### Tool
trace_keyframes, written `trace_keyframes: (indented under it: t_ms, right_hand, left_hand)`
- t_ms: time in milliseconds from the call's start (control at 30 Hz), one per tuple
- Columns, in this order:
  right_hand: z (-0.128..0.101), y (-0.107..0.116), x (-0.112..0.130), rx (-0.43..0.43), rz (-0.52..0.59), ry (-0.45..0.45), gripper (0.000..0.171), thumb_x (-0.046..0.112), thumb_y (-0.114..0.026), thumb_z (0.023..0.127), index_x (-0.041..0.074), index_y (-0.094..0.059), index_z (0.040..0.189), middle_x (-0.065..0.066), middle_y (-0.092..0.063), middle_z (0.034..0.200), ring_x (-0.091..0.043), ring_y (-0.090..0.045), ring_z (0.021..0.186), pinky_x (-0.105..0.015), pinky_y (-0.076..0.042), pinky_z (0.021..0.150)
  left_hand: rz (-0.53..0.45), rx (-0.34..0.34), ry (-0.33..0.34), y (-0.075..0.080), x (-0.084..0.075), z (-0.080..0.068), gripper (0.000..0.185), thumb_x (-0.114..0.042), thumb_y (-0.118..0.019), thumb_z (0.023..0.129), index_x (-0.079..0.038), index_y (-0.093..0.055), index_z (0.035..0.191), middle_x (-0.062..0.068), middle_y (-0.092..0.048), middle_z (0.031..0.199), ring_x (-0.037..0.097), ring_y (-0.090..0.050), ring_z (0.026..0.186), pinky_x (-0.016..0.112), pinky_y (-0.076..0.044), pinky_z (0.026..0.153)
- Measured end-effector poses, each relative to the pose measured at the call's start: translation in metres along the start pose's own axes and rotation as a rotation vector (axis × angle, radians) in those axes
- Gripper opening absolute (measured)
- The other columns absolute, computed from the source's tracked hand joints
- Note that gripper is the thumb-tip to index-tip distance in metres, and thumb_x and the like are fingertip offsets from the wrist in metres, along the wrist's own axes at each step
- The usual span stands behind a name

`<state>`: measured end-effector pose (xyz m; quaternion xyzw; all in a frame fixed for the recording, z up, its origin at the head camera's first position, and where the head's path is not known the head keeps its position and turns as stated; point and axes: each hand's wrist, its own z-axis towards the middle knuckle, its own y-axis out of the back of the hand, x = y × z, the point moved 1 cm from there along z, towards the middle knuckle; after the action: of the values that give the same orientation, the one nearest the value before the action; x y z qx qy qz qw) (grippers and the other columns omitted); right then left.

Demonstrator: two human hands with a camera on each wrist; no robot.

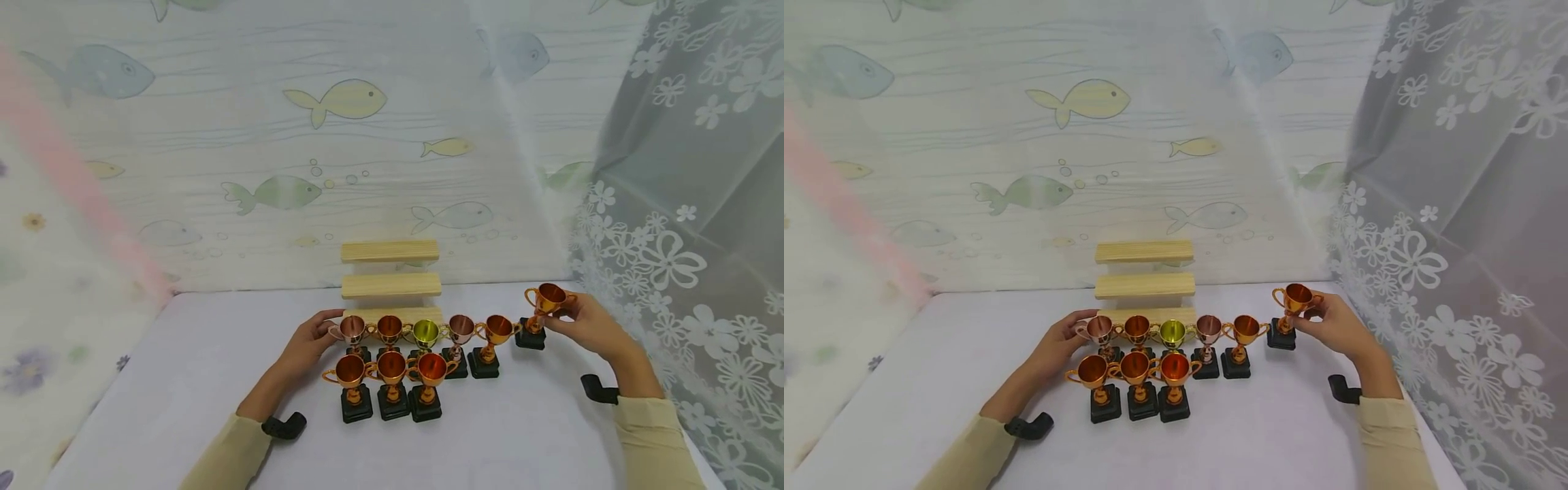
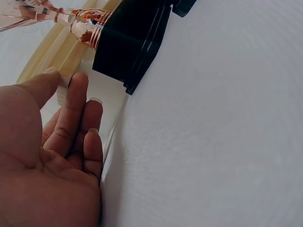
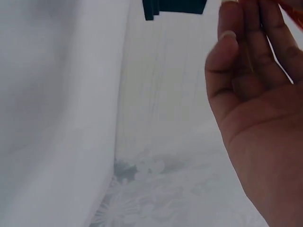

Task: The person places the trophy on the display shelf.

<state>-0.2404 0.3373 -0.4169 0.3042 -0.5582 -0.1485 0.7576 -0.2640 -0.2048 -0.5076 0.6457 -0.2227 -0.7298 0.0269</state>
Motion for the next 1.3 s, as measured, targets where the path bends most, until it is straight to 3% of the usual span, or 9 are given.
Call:
trace_keyframes:
  t_ms: [267,467,600,700,933,1100,1300]
  right_hand:
    - [0.026,0.006,0.02,-0.078,-0.132,0.028,0.02,0.011,-0.075,0.099,-0.001,-0.074,0.115,-0.01,-0.077,0.105,-0.012,-0.068,0.093,-0.027,-0.054,0.079]
    - [0.053,0.008,0.04,-0.07,-0.127,0.051,0.023,0.012,-0.075,0.099,-0.004,-0.072,0.115,-0.017,-0.077,0.108,-0.019,-0.071,0.096,-0.022,-0.054,0.079]
    - [0.068,0.009,0.056,-0.079,-0.106,0.013,0.026,0.016,-0.075,0.101,-0.004,-0.071,0.116,-0.02,-0.076,0.112,-0.027,-0.073,0.1,-0.02,-0.054,0.079]
    - [0.078,0.01,0.07,-0.082,-0.116,-0.023,0.031,0.021,-0.074,0.102,-0.005,-0.07,0.118,-0.022,-0.075,0.115,-0.034,-0.072,0.105,-0.027,-0.055,0.084]
    - [0.101,0.007,0.1,-0.057,-0.106,-0.094,0.038,0.025,-0.073,0.102,-0.005,-0.069,0.125,-0.027,-0.071,0.125,-0.04,-0.067,0.119,-0.054,-0.051,0.1]
    - [0.121,-0.001,0.115,-0.061,-0.053,-0.097,0.037,0.022,-0.074,0.102,-0.005,-0.069,0.126,-0.027,-0.07,0.126,-0.039,-0.064,0.121,-0.055,-0.049,0.104]
    - [0.143,-0.017,0.131,-0.083,0.001,-0.118,0.036,0.019,-0.073,0.102,-0.007,-0.071,0.126,-0.025,-0.069,0.126,-0.037,-0.062,0.121,-0.052,-0.048,0.105]
  left_hand:
    - [-0.011,-0.005,-0.013,0.0,0.0,0.0,0.05,-0.023,-0.063,0.109,-0.008,-0.049,0.155,0.008,-0.077,0.113,0.014,-0.067,0.111,0.022,-0.049,0.097]
    - [-0.001,-0.009,-0.021,0.0,0.0,-0.001,0.05,-0.024,-0.063,0.109,-0.008,-0.049,0.154,0.007,-0.077,0.111,0.013,-0.067,0.11,0.022,-0.048,0.097]
    - [-0.004,-0.005,-0.008,-0.001,0.001,-0.001,0.051,-0.027,-0.063,0.108,-0.01,-0.05,0.154,0.006,-0.077,0.114,0.015,-0.066,0.113,0.024,-0.049,0.098]
    - [0.008,-0.01,-0.009,-0.001,0.003,0.0,0.05,-0.029,-0.064,0.108,-0.012,-0.051,0.154,0.005,-0.078,0.114,0.016,-0.066,0.114,0.026,-0.047,0.1]
    - [0.002,-0.008,-0.032,-0.001,0.003,0.002,0.049,-0.025,-0.064,0.108,-0.01,-0.051,0.153,0.006,-0.076,0.108,0.017,-0.064,0.105,0.026,-0.047,0.095]
    - [-0.001,-0.005,-0.034,-0.001,0.002,0.002,0.049,-0.024,-0.063,0.108,-0.009,-0.051,0.153,0.006,-0.076,0.108,0.017,-0.063,0.102,0.025,-0.047,0.09]
    - [0.005,-0.004,-0.027,-0.001,0.001,0.002,0.048,-0.024,-0.064,0.108,-0.01,-0.051,0.153,0.005,-0.077,0.108,0.018,-0.065,0.105,0.025,-0.046,0.095]
